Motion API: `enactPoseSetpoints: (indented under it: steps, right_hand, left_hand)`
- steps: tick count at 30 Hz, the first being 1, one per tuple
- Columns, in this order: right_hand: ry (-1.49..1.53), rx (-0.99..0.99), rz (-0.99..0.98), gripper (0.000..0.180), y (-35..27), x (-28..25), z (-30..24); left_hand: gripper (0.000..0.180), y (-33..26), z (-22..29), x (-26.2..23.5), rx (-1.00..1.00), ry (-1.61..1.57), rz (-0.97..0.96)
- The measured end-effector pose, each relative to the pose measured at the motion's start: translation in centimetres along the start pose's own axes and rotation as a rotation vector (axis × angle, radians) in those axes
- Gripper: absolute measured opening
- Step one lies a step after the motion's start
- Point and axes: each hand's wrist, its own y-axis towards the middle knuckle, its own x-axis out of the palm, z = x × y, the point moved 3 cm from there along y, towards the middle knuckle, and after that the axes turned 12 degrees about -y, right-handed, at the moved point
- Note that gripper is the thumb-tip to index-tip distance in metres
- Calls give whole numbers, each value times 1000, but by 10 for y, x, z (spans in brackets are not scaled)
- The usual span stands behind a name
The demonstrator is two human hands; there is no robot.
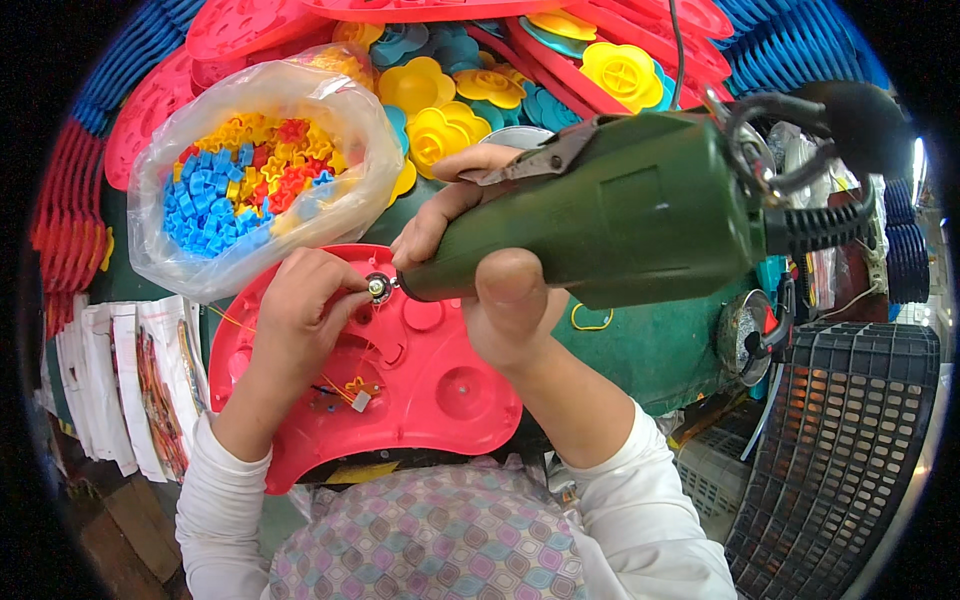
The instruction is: The person assembles small decorative items by placing star-shaped pieces on a pink plastic tray and using a green rotary tool to work on them. They repeatedly pick up and position the pieces, apply the tool, and adjust the components on the tray.
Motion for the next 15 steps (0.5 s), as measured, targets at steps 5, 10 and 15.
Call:
enactPoseSetpoints:
  steps: [5,10,15]
  right_hand:
    - [45,-4,4,105,2,-2,4]
    - [92,10,-34,104,4,-3,3]
    - [44,48,-77,103,6,0,0]
  left_hand:
    - [19,0,-1,0,-14,-20,0]
    - [18,-2,-5,0,-46,-65,8]
    - [17,-1,-5,1,-50,-60,1]
